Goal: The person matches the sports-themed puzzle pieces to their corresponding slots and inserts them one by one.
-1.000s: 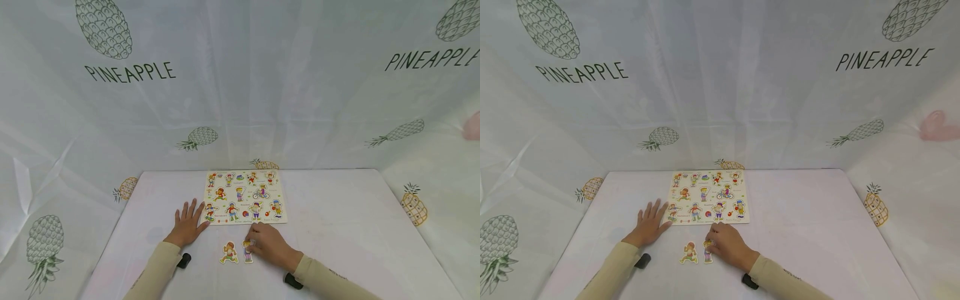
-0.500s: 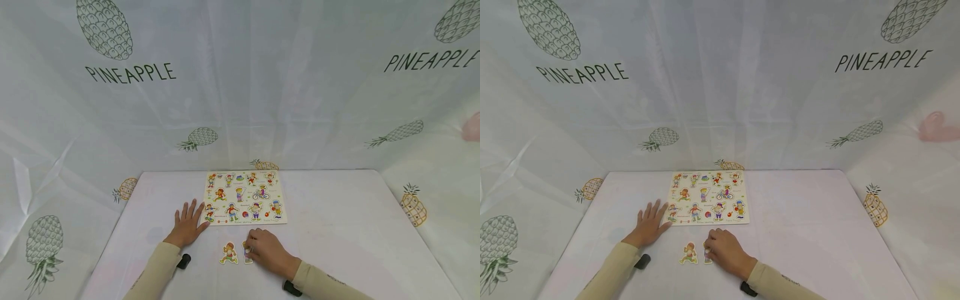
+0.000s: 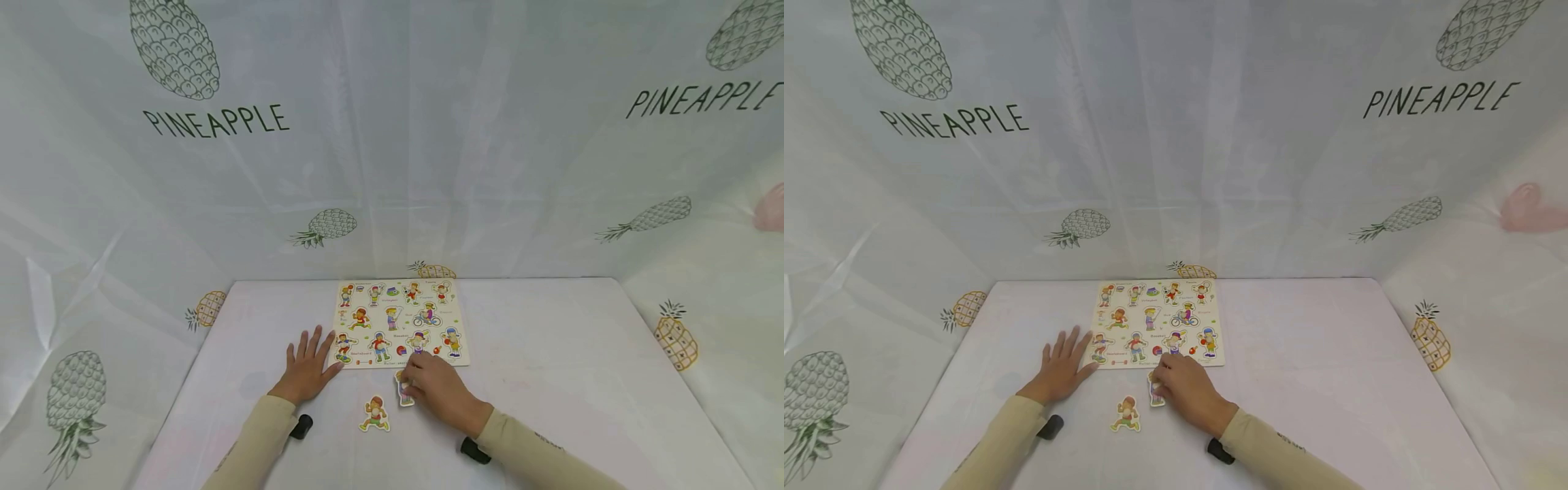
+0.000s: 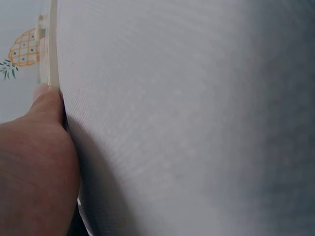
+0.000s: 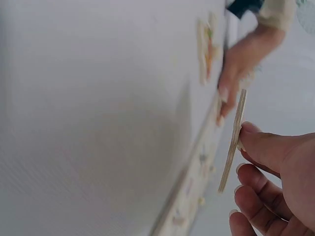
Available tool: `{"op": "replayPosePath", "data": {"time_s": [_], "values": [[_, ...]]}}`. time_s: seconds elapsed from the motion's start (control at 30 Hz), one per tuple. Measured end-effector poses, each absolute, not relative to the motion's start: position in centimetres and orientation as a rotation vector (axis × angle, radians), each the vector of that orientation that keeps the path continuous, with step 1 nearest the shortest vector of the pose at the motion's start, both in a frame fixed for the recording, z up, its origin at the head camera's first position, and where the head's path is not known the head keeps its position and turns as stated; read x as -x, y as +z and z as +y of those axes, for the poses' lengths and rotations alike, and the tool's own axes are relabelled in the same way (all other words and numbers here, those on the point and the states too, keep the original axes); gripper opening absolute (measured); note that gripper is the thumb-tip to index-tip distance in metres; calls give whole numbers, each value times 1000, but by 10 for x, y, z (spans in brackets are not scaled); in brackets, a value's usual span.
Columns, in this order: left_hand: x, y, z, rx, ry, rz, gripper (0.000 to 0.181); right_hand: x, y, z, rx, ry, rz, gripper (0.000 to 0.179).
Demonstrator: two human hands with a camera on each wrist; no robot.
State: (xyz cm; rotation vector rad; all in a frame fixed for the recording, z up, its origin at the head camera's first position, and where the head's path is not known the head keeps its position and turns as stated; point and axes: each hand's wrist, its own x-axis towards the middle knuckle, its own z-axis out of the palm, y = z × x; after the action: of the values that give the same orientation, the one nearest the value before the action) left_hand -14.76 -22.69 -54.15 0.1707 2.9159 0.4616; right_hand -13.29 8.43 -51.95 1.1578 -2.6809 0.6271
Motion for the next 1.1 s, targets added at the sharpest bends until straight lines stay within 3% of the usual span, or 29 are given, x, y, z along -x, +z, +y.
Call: {"op": "replayPosePath", "data": {"time_s": [1.1], "values": [[144,-548,-229,-220,530,2950,76,242,-520,44,-942,608,-2711,14]]}}
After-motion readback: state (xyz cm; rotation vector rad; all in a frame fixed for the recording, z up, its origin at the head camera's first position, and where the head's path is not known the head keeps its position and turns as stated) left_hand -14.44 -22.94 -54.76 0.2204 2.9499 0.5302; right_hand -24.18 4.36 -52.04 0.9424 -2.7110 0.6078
